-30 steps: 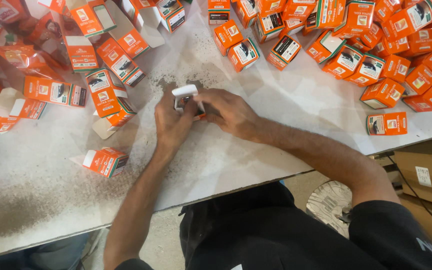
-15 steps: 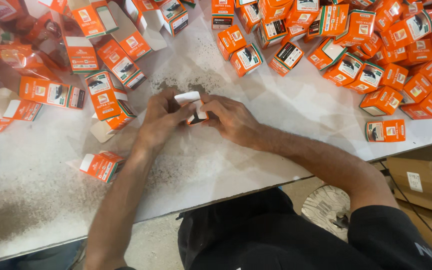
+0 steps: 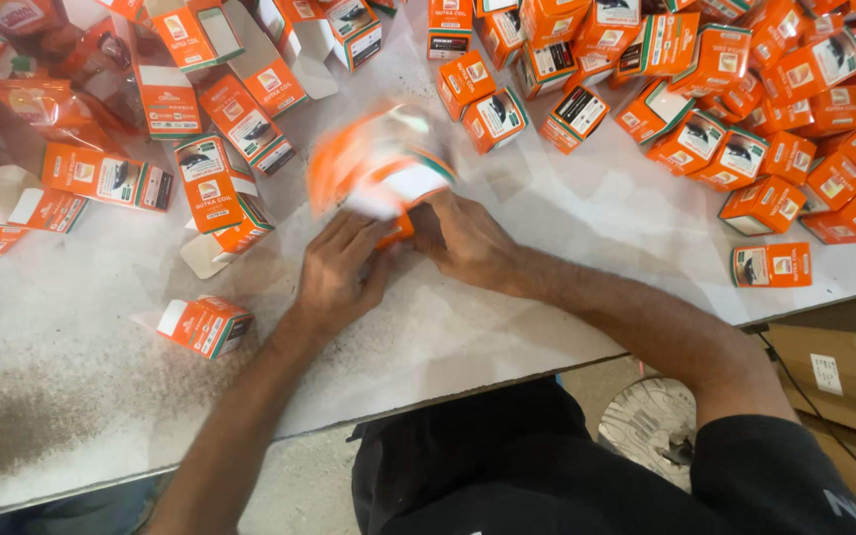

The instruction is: The person folds small orange cardboard boxes at a table covered with a large pile of similar boxes and plastic-wrapped items. They pick up flat box blanks, press the flaps and sides to form each box, and place the finished box back onto the pile, repeating the process one box at a time.

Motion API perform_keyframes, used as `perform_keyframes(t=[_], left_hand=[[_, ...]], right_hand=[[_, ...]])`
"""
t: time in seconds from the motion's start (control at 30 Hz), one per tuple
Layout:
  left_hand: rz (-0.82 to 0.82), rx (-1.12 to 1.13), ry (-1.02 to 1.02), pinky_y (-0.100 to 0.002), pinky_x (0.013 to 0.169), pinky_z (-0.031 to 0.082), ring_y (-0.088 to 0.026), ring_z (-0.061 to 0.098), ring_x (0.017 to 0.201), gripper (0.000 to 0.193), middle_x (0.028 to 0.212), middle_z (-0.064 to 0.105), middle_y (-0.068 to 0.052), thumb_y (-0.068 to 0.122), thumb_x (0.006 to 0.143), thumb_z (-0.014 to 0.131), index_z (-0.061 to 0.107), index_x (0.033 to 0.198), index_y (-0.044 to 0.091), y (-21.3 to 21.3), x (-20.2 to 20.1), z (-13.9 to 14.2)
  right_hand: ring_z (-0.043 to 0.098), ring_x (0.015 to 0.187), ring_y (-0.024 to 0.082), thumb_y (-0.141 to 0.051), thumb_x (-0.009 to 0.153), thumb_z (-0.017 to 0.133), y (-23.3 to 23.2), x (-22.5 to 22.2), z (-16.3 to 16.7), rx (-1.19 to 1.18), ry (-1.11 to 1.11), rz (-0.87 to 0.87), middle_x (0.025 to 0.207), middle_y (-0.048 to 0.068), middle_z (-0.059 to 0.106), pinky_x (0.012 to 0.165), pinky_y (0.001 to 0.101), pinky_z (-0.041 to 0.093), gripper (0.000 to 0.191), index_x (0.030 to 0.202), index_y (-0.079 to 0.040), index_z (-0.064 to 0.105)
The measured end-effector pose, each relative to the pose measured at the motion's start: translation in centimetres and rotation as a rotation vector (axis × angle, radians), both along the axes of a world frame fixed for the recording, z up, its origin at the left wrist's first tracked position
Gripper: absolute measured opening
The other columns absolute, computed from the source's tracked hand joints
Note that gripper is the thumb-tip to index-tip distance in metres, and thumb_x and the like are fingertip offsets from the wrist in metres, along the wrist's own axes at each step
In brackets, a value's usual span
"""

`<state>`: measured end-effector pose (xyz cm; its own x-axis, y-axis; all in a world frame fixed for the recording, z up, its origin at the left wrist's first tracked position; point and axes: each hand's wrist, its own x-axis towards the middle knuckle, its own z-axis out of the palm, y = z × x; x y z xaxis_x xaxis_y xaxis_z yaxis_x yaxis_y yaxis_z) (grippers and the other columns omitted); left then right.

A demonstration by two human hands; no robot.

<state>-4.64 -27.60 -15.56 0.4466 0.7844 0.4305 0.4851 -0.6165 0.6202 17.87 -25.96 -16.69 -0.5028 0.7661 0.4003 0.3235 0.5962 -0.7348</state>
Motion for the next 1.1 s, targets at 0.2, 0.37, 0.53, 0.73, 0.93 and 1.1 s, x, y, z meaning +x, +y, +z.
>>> perform_keyframes(t=[0.2,0.37,0.53,0.73,0.93,1.1], left_hand=[[-0.014,-0.116,-0.443,-0.048,0.121,0.047,-0.042,0.054,0.145,0.023,0.141,0.064,-0.021,-0.005,0.093,0.067,0.062,0.116,-0.001,-0.5,0.7,-0.7],[-0.022,0.025,-0.124,-0.049,0.119,0.049,-0.044,0.051,0.146,0.021,0.147,0.059,-0.024,0.004,0.092,0.079,0.066,0.108,0.001,-0.4,0.2,0.1],[-0.035,0.154,0.047,-0.065,0.121,0.031,-0.050,0.032,0.150,0.031,0.158,0.036,-0.032,0.017,0.089,0.083,0.066,0.109,0.001,-1.3,0.0,1.2],[0.114,0.306,0.030,-0.058,0.124,0.037,-0.041,0.044,0.147,0.036,0.154,0.049,-0.019,0.002,0.094,0.073,0.066,0.129,0.003,-0.2,-1.3,0.8],[0.461,0.585,0.427,-0.062,0.115,0.037,-0.037,0.053,0.137,0.046,0.139,0.060,-0.016,-0.001,0.087,0.067,0.065,0.133,-0.002,7.1,-0.4,1.2],[0.035,0.609,0.356,-0.061,0.122,0.037,-0.037,0.052,0.136,0.037,0.135,0.060,-0.019,0.008,0.086,0.074,0.063,0.121,0.002,8.1,2.3,0.0]], right_hand=[[0.064,0.123,0.044,-0.001,0.090,0.079,0.1,0.2,-0.6,-0.062,-0.026,-0.001,0.136,0.021,0.059,0.098,0.0467,0.056,0.061,0.133,-0.009,0.037],[0.061,0.126,0.045,0.004,0.087,0.075,0.1,0.4,-0.6,-0.064,-0.076,-0.013,0.145,0.021,0.055,0.099,0.0477,0.056,0.060,0.135,-0.009,0.041],[0.059,0.132,0.041,0.006,0.085,0.071,0.1,0.1,-0.5,0.135,-0.106,0.086,0.153,0.017,0.047,0.105,0.0468,0.054,0.048,0.126,-0.012,0.052],[0.057,0.134,0.032,-0.001,0.096,0.068,2.9,2.0,2.4,0.368,-0.155,-0.162,0.146,0.004,0.051,0.112,0.0502,0.050,0.043,0.134,-0.016,0.053],[0.025,0.157,0.046,-0.009,0.095,0.081,3.9,2.3,2.8,0.604,-0.282,-0.329,0.166,0.025,0.024,0.129,0.0630,0.027,0.083,0.160,-0.010,0.029],[0.031,0.150,0.051,-0.009,0.089,0.080,3.3,0.7,0.9,0.396,-0.292,-0.179,0.161,0.033,0.028,0.120,0.0610,0.031,0.093,0.159,0.005,0.020]])
